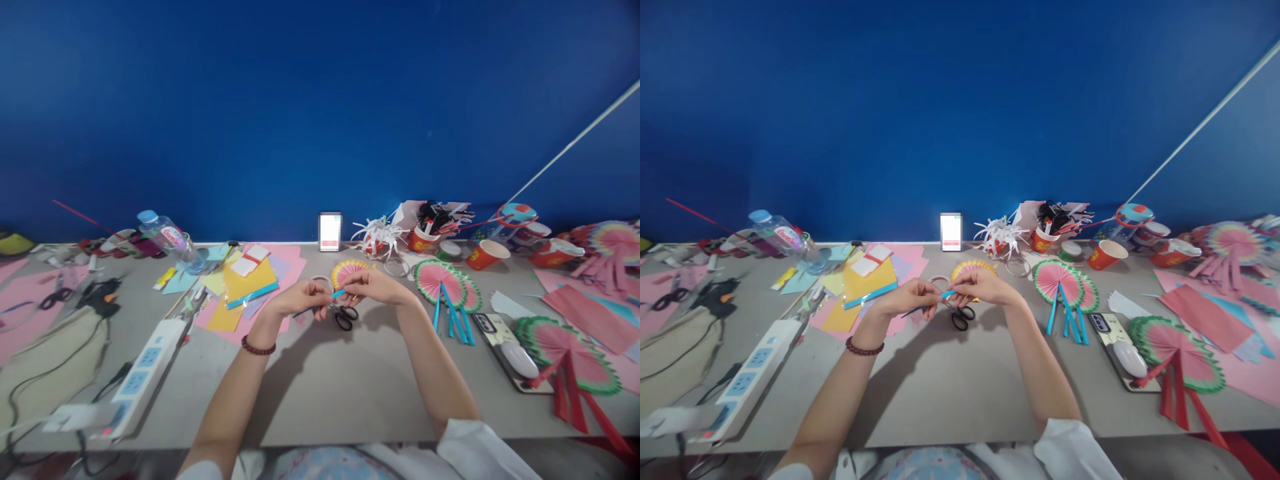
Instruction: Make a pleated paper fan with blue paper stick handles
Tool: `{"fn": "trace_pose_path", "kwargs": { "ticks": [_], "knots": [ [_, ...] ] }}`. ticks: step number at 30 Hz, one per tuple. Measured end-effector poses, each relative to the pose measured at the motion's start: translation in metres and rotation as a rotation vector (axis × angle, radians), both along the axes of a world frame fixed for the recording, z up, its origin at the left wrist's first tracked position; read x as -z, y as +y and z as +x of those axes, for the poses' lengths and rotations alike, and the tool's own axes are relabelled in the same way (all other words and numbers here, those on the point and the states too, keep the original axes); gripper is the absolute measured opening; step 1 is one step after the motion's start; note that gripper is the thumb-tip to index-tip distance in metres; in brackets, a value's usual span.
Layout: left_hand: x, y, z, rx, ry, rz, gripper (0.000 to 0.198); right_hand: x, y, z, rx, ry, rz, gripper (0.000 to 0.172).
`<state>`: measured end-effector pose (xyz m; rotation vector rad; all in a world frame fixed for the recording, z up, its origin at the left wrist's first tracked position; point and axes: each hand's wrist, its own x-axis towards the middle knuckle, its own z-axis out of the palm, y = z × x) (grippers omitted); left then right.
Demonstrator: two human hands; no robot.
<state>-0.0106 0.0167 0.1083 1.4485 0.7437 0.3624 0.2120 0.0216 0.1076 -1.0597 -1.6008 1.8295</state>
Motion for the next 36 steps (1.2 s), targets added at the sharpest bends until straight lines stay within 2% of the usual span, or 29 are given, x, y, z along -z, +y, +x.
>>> {"fn": "trace_pose_path", "kwargs": {
  "ticks": [8,15,22,26,32,36],
  "knots": [
    [0.007,0.003,-0.001,-0.021,-0.019,-0.001,0.035,0.001,0.0,-0.001,0.018,-0.005,0.003,0.031],
    [0.006,-0.002,0.005,-0.066,-0.036,-0.033,0.034,0.001,-0.004,-0.007,0.045,-0.011,0.033,0.034],
    [0.006,-0.006,0.016,-0.209,-0.044,0.086,0.039,-0.001,-0.009,-0.012,0.093,-0.098,0.073,0.03],
    [0.004,-0.006,0.017,-0.229,-0.069,0.114,0.039,-0.003,-0.009,-0.011,0.095,-0.093,0.075,0.03],
    [-0.003,-0.011,0.019,-0.259,-0.066,0.037,0.035,-0.009,-0.008,-0.004,0.043,-0.072,0.02,0.038],
    [-0.005,-0.011,0.018,-0.272,-0.096,-0.014,0.034,-0.008,-0.005,0.003,0.085,-0.031,0.065,0.044]
  ]
}}
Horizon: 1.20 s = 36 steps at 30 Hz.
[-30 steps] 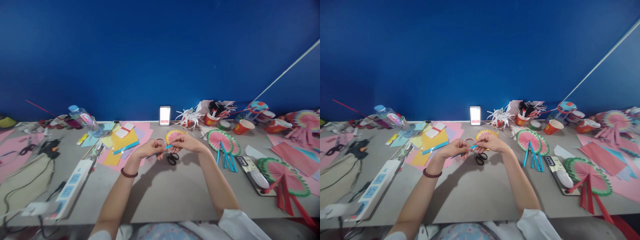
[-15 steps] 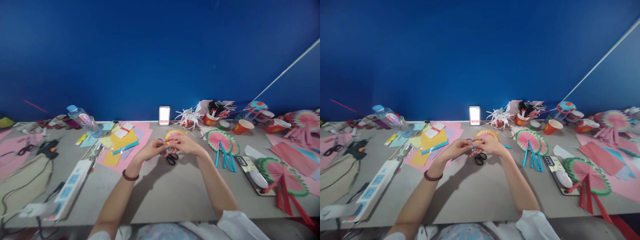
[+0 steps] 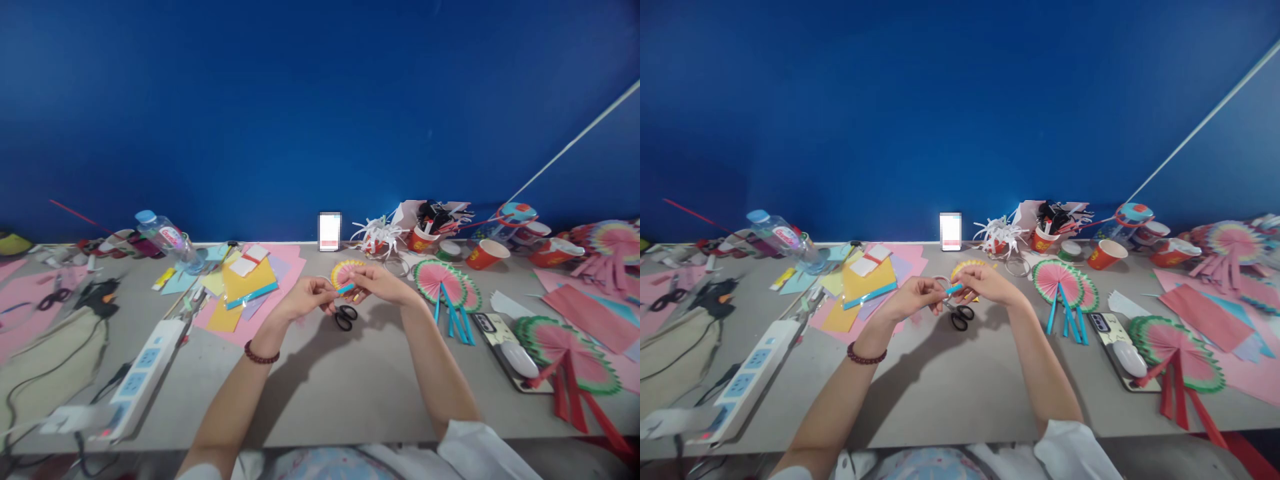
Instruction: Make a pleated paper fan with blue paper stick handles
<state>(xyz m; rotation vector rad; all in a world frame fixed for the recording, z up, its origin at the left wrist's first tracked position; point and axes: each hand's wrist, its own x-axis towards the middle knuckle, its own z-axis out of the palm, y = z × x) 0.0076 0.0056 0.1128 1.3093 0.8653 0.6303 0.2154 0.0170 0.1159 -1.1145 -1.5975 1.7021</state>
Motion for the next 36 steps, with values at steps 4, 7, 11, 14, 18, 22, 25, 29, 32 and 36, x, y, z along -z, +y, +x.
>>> {"fn": "trace_pose_path", "kwargs": {
  "ticks": [4,7,11,14,18,22,25,29,32,36],
  "knots": [
    [0.002,0.002,-0.002,0.003,-0.056,-0.032,0.033,0.0,0.001,0.003,0.043,0.0,0.014,0.047],
    [0.004,0.002,-0.002,-0.007,-0.068,-0.033,0.032,-0.003,-0.002,0.001,0.048,-0.029,0.044,0.044],
    [0.004,0.002,-0.003,-0.004,-0.061,-0.011,0.03,-0.006,-0.004,-0.001,0.059,-0.067,0.096,0.036],
    [0.005,0.002,-0.003,-0.015,-0.05,-0.009,0.03,-0.007,-0.005,-0.002,0.072,-0.066,0.119,0.033],
    [0.007,0.002,0.001,-0.055,-0.06,0.007,0.033,-0.007,-0.007,-0.006,0.126,-0.064,0.159,0.029],
    [0.009,0.0,0.007,-0.098,-0.097,0.037,0.036,-0.006,-0.008,-0.011,0.175,-0.067,0.188,0.024],
    [0.009,-0.001,0.01,-0.125,-0.119,0.045,0.039,-0.006,-0.009,-0.015,0.134,-0.048,0.193,0.024],
    [0.007,-0.004,0.013,-0.159,-0.117,0.077,0.04,-0.006,-0.008,-0.017,0.135,-0.098,0.262,0.027],
    [0.005,-0.004,0.013,-0.163,-0.08,0.066,0.038,-0.005,-0.007,-0.017,0.186,-0.187,0.338,0.026],
    [0.007,-0.001,0.008,-0.101,-0.015,0.01,0.035,-0.003,-0.005,-0.015,0.235,-0.314,0.457,0.023]
  ]
}}
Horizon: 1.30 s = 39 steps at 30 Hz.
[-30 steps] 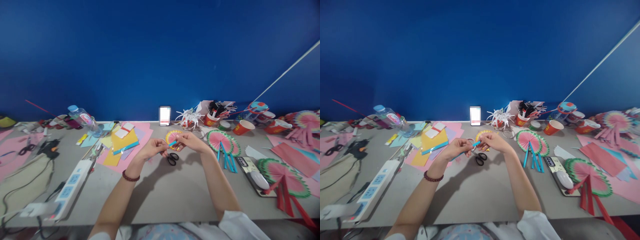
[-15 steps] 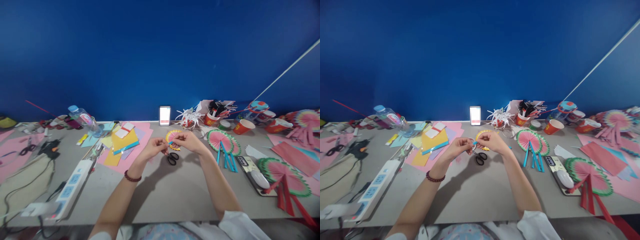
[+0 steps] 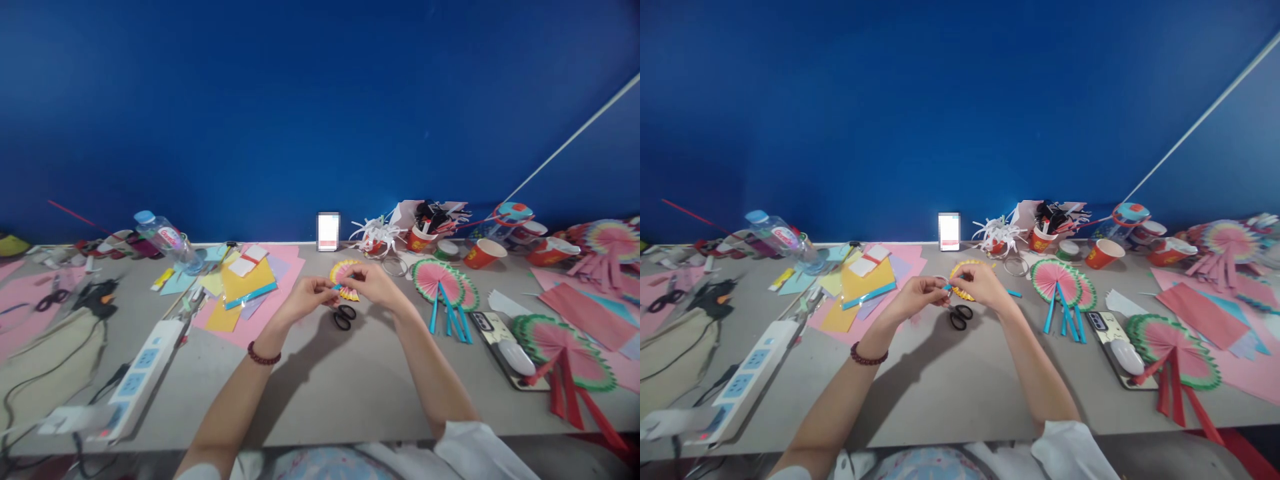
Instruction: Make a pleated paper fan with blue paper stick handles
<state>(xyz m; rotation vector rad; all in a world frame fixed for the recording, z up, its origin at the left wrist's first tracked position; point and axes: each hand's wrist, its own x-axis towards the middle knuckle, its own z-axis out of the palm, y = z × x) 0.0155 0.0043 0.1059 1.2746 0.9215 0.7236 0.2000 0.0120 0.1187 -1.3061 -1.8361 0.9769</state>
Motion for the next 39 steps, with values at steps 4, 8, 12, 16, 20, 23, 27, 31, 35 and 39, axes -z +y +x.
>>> {"fn": "trace_pose_path", "kwargs": {
  "ticks": [4,8,12,16,20,23,27,31,35,39],
  "knots": [
    [0.004,0.007,-0.009,0.082,0.023,-0.011,0.031,0.0,0.002,0.003,-0.006,-0.015,0.009,0.023],
    [0.008,0.013,-0.014,0.145,-0.011,-0.066,0.032,-0.001,0.003,0.005,-0.021,0.023,-0.044,0.026],
    [0.01,0.015,-0.016,0.154,-0.031,-0.111,0.033,-0.001,0.003,0.005,-0.016,0.046,-0.097,0.028],
    [0.011,0.015,-0.014,0.133,-0.037,-0.124,0.033,0.0,0.003,0.004,-0.015,0.043,-0.13,0.03],
    [0.008,0.012,-0.013,0.101,-0.019,-0.06,0.033,0.0,0.003,0.003,-0.035,0.027,-0.097,0.028],
    [0.005,0.008,-0.01,0.084,0.011,0.024,0.032,-0.001,0.002,0.003,-0.119,0.02,-0.016,0.022],
    [0.003,0.004,-0.006,0.04,0.044,0.085,0.033,0.001,0.003,0.001,-0.142,-0.055,0.024,0.018],
    [0.005,0.005,-0.004,0.022,0.075,0.112,0.029,0.006,0.005,-0.002,-0.078,-0.118,0.057,0.012],
    [0.008,0.007,-0.007,0.086,0.112,0.095,0.027,0.005,0.005,-0.001,-0.076,-0.176,0.098,0.011],
    [0.009,0.01,-0.013,0.165,0.124,0.091,0.03,0.001,0.003,0.004,-0.058,-0.168,0.088,0.014]
  ]
}}
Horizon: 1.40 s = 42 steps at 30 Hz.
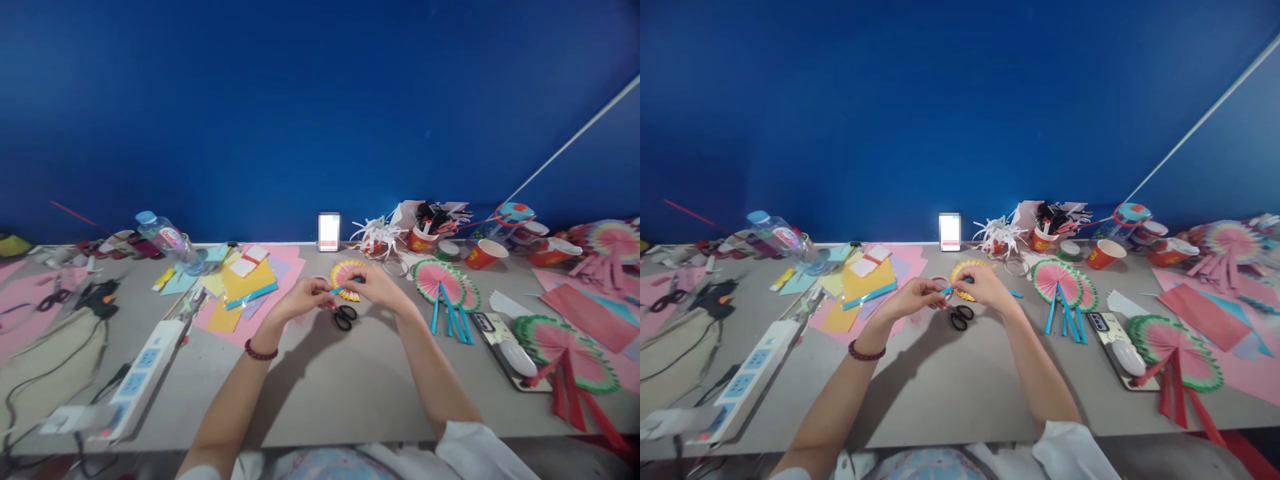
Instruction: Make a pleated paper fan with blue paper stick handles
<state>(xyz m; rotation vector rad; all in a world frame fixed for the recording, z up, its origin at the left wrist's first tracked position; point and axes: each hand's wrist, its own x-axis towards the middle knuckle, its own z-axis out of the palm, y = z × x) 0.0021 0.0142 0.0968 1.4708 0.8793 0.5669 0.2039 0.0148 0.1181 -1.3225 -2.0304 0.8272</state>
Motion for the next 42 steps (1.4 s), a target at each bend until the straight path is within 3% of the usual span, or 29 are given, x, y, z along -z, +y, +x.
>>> {"fn": "trace_pose_path", "kwargs": {
  "ticks": [13,28,34,42],
  "knots": [
    [0.003,0.007,-0.007,0.024,-0.031,-0.122,0.034,-0.005,-0.001,0.003,-0.031,0.09,-0.089,0.015],
    [-0.003,-0.003,0.004,-0.077,-0.04,-0.041,0.042,-0.002,-0.004,-0.008,-0.053,-0.035,-0.011,0.015],
    [0.0,0.004,-0.005,0.072,-0.032,-0.134,0.039,-0.005,-0.001,0.0,-0.045,0.005,-0.021,0.019],
    [0.0,0.01,-0.014,0.099,-0.068,-0.156,0.035,-0.005,0.0,0.002,-0.038,0.072,-0.069,0.023]
  ]
}}
